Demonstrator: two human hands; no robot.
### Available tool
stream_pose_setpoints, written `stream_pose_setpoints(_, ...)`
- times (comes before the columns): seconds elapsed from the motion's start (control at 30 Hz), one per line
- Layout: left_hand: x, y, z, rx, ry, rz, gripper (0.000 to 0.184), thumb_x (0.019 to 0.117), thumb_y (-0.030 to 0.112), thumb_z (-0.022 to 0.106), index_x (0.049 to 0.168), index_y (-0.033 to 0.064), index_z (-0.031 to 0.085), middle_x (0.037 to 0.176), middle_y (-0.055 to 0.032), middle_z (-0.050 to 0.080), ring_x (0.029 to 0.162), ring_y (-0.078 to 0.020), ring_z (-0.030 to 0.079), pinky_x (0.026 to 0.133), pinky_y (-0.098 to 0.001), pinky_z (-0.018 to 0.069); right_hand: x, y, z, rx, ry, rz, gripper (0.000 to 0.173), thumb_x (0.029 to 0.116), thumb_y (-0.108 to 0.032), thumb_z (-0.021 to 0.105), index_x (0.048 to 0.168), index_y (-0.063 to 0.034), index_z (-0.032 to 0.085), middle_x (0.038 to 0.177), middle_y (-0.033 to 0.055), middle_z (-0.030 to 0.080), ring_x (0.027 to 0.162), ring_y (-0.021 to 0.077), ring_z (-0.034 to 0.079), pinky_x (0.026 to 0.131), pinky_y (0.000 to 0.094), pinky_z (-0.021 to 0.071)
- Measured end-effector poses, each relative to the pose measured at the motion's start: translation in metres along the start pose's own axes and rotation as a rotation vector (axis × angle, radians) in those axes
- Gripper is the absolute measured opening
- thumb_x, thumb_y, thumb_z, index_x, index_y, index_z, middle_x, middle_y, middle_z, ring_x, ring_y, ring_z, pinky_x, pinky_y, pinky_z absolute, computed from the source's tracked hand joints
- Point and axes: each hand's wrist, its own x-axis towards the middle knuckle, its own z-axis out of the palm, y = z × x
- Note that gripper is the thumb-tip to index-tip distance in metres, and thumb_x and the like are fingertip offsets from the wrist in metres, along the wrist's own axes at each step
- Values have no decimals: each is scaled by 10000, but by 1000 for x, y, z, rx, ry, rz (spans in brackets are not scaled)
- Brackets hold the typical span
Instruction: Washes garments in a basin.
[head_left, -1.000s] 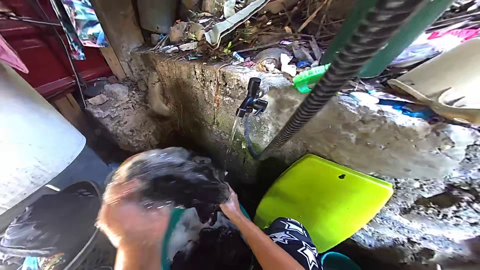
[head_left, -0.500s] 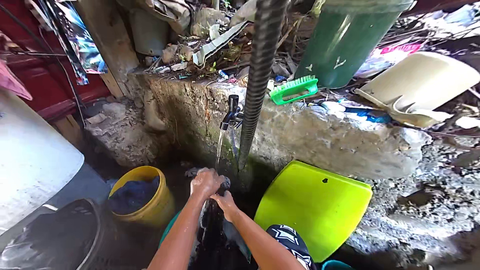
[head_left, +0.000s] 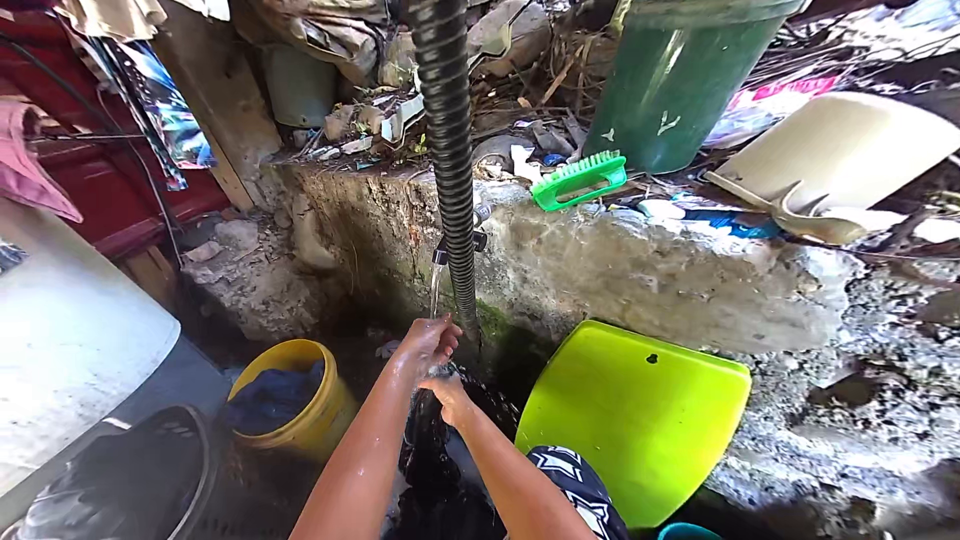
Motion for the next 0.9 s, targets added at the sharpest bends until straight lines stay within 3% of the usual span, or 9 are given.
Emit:
stream_pose_setpoints(0.1, -3, 12, 0, 479, -111, -61, 321, 1121, 255, 435, 978, 33, 617, 658, 14, 573, 503, -60, 527, 478, -198, 445, 4, -6, -7, 72, -8, -74, 557, 965, -91, 685, 1453, 19, 439, 1411, 240, 525, 1286, 320, 527, 1055, 510, 448)
stream_pose_setpoints(0.23, -5, 19, -10, 820, -137, -74, 215, 1061, 157, 562, 1155, -11, 658, 862, -38, 642, 681, -75, 582, 667, -252, 518, 7, -18, -20, 120, -5, -56, 565, 966, -74, 665, 1473, -5, 426, 1396, 232, 534, 1243, 314, 552, 1011, 509, 475)
stream_pose_setpoints(0.4, 2, 7, -7, 119, -92, 89, 104, 985, -59, 586, 1081, -30, 613, 798, -52, 642, 649, -90, 625, 615, -215, 551, 3, -18, -23, 106, 3, -27, 775, 879, -32, 764, 1524, -10, 336, 1469, 249, 469, 1320, 340, 501, 1055, 519, 452)
stream_pose_setpoints(0.53, 23, -17, 14, -387, 30, 93, 198, 1084, 182, 515, 950, 50, 576, 602, -7, 517, 427, -53, 460, 394, -167, 400, 0, -10, -17, 45, 24, -64, 568, 944, -28, 677, 1451, 12, 425, 1327, 242, 548, 1161, 305, 568, 943, 479, 495)
stream_pose_setpoints(0.6, 31, -22, 23, -427, 61, 49, 325, 1104, 292, 468, 853, 91, 518, 533, 23, 422, 372, -44, 378, 350, -164, 335, 0, -9, -16, 10, 5, -59, 561, 943, -38, 685, 1443, 21, 437, 1313, 239, 563, 1150, 291, 575, 951, 464, 493)
stream_pose_setpoints(0.67, 29, -21, 25, -212, 56, -6, 317, 1126, 264, 406, 912, 58, 516, 575, 9, 436, 397, -51, 387, 369, -164, 336, 2, -9, -16, -1, -7, -52, 556, 929, -49, 704, 1422, 4, 454, 1265, 213, 572, 1065, 261, 576, 850, 438, 500)
stream_pose_setpoints(0.8, 16, -12, 6, 616, -48, 76, 170, 1063, 120, 550, 1143, 8, 649, 858, -38, 647, 652, -75, 599, 611, -218, 522, 7, -13, -20, 56, 12, -40, 654, 863, -23, 777, 1435, 0, 461, 1348, 223, 545, 1170, 300, 552, 922, 503, 488)
stream_pose_setpoints(0.83, 16, -17, -6, 772, -45, 126, 211, 1012, 84, 615, 1204, 11, 664, 1006, -90, 686, 815, -132, 657, 759, -296, 567, 7, -15, -21, 61, 28, -30, 647, 864, -23, 774, 1434, -2, 469, 1357, 222, 549, 1193, 308, 547, 935, 514, 478)
stream_pose_setpoints(0.9, 21, -43, -40, 919, -50, 216, 559, 846, 34, 748, 1381, 21, 588, 1307, -216, 637, 1184, -333, 626, 1029, -517, 500, 8, -16, -24, 19, 12, -26, 641, 873, -40, 751, 1440, 9, 455, 1356, 246, 550, 1221, 340, 548, 962, 540, 474)
